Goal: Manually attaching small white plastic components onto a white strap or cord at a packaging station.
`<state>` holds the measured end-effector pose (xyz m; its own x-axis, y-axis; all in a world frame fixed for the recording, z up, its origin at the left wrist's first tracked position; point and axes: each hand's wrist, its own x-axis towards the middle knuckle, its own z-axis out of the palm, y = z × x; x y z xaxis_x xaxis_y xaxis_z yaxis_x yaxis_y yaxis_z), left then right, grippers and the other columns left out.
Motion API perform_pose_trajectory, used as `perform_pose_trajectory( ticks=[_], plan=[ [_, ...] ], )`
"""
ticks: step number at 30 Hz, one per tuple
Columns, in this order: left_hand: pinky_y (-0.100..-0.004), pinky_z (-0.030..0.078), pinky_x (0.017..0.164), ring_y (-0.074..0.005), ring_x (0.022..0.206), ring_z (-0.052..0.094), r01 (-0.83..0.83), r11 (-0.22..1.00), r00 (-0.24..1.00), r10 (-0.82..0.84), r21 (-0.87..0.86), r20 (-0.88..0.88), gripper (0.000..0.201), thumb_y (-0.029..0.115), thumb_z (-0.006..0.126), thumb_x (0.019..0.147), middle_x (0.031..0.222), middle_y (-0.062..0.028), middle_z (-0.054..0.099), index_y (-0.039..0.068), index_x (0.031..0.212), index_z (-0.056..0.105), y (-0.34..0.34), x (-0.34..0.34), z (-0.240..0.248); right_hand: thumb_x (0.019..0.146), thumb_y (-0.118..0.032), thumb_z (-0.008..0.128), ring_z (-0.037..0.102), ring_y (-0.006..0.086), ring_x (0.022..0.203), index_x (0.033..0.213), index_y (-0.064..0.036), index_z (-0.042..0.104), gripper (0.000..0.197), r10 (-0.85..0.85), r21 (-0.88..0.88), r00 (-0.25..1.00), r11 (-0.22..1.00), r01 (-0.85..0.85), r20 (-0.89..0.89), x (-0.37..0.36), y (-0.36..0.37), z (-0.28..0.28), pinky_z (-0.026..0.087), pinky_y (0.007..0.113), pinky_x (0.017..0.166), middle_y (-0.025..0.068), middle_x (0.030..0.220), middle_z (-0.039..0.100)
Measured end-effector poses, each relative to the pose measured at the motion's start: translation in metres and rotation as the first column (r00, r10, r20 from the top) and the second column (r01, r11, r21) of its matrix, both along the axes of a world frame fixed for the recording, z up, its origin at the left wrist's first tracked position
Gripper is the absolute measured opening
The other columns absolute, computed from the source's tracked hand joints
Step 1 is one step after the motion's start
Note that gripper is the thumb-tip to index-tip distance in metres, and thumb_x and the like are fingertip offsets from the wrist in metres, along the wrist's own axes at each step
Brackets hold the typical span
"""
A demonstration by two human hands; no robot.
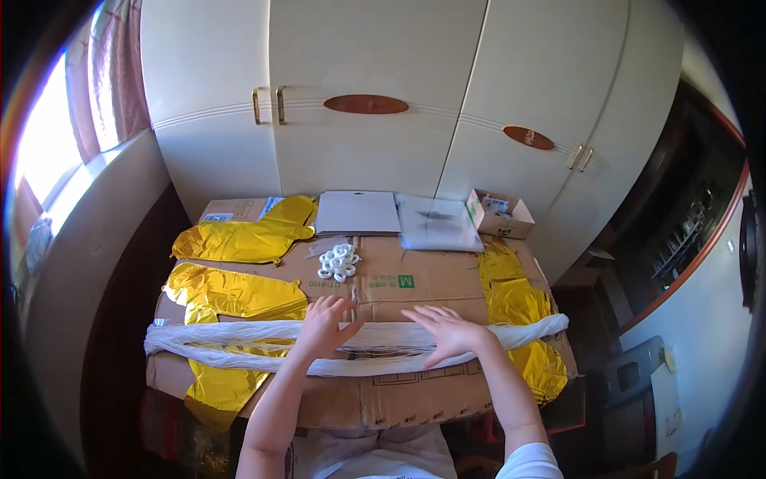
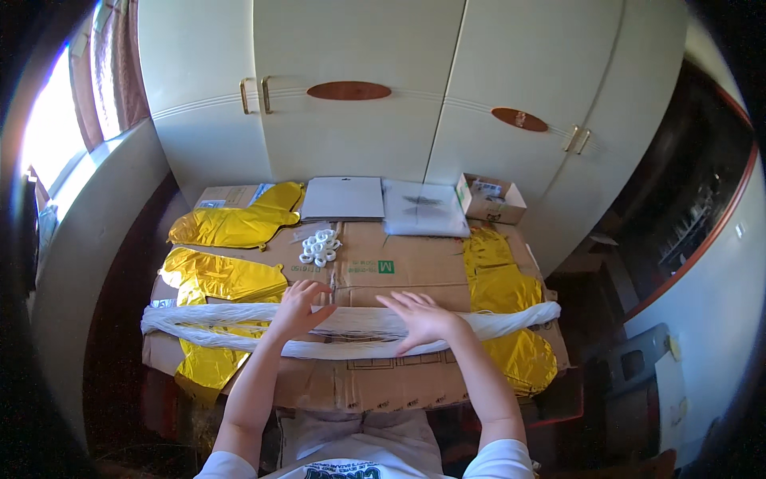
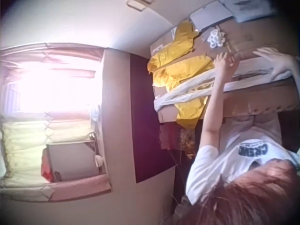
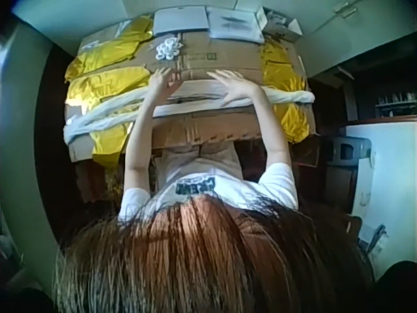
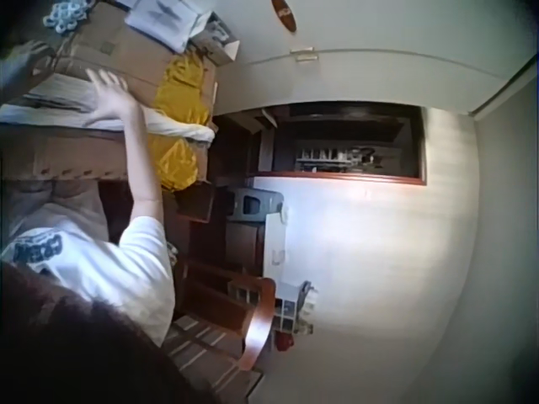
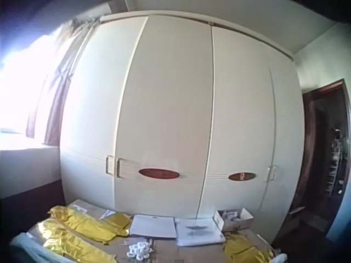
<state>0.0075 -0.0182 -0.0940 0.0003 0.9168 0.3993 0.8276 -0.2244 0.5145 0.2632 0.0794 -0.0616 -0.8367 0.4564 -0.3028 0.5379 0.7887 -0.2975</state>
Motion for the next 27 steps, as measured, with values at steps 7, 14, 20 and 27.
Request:
perform_pose_trajectory(
  ticks=[7,14,20,27],
  plan=[
    [-0.0395,0.04,0.082,-0.0283,0.096,0.053,0.063,0.997,0.998,-0.064,-0.033,-0.028,0.031,0.03,0.063,0.075,0.096,-0.0091,0.059,0.007,0.097,0.059,-0.002,0.002,-0.002,0.075,-0.026,0.064,0.047,0.0285,0.11,0.119,-0.0106,0.049,0.05,-0.084,0.157,0.923,0.976,0.152,-0.374,0.061,-0.011,-0.024,0.038,0.038,0.092,0.012,0.119,0.05],
    [-0.0392,0.04,0.081,-0.0274,0.093,0.052,0.118,0.993,0.983,-0.116,0.011,-0.142,0.026,0.026,0.064,0.074,0.096,-0.0077,0.058,0.01,0.094,0.059,-0.045,0.036,0.01,0.075,-0.011,0.061,0.058,0.0208,0.085,0.086,-0.01,0.065,0.012,0.129,0.357,0.762,0.923,0.141,-0.635,0.019,-0.029,-0.041,0.044,0.034,0.077,0.0029,0.089,0.062],
    [-0.0383,0.039,0.083,-0.0269,0.095,0.051,0.124,0.992,0.992,-0.124,0.014,-0.009,0.022,0.017,0.066,0.071,0.096,-0.0068,0.059,0.009,0.09,0.06,-0.114,0.055,0.0,0.073,-0.013,0.063,0.057,0.0174,0.081,0.077,-0.0125,0.064,0.005,0.226,0.513,0.769,0.845,0.152,-0.598,-0.009,-0.029,-0.066,0.042,0.032,0.071,-0.0011,0.083,0.061],
    [-0.0375,0.039,0.084,-0.0277,0.094,0.052,0.025,0.998,0.991,-0.031,0.052,0.13,0.02,0.013,0.065,0.071,0.096,-0.0074,0.059,0.008,0.09,0.06,-0.154,0.062,-0.013,0.073,-0.012,0.063,0.056,0.0184,0.08,0.074,-0.012,0.06,0.004,0.093,0.353,0.684,0.901,0.25,-0.723,-0.008,-0.028,-0.059,0.041,0.032,0.071,-0.0003,0.082,0.061]
  ],
)
